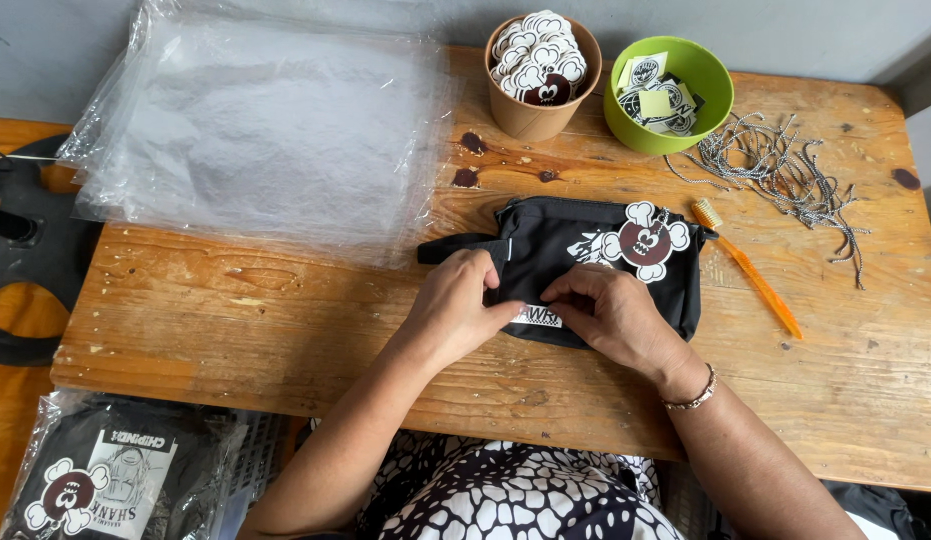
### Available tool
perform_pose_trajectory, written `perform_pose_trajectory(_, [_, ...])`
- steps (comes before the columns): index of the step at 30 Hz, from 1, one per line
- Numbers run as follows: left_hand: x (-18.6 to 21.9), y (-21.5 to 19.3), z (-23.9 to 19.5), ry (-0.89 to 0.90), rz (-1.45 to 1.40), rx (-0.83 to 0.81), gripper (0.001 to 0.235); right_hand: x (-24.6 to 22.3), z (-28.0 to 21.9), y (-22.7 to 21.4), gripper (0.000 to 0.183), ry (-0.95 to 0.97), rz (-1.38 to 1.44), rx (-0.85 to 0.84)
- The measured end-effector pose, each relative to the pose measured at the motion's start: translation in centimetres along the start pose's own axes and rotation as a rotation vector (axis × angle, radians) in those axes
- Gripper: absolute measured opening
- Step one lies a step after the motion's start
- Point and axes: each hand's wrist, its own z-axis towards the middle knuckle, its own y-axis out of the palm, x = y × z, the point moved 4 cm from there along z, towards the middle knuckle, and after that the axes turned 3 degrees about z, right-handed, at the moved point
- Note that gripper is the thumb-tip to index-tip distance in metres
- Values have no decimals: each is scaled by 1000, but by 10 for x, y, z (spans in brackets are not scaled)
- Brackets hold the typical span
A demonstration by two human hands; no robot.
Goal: The person attaches a small metal ring to a cartoon-shaped tag and then threads a chain through the ring. They then place the assembled keychain into a small black pouch and add a rectangular tag to the pouch.
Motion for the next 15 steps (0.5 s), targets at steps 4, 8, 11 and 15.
perform_pose_trajectory(4, [-8, 6, 1, -28, -30, -3, 37, 0, 0, -1, 11, -33, -4, -28])
perform_pose_trajectory(8, [-6, 6, -1, -13, -67, 1, 35, -2, -1, -8, 10, -41, -27, -56])
perform_pose_trajectory(11, [-9, 8, -1, -17, -89, 0, 35, -9, -2, -11, 9, -40, -70, -68])
perform_pose_trajectory(15, [-16, 20, 2, -47, -90, 2, 42, -4, -3, -11, 10, 3, -159, -108])
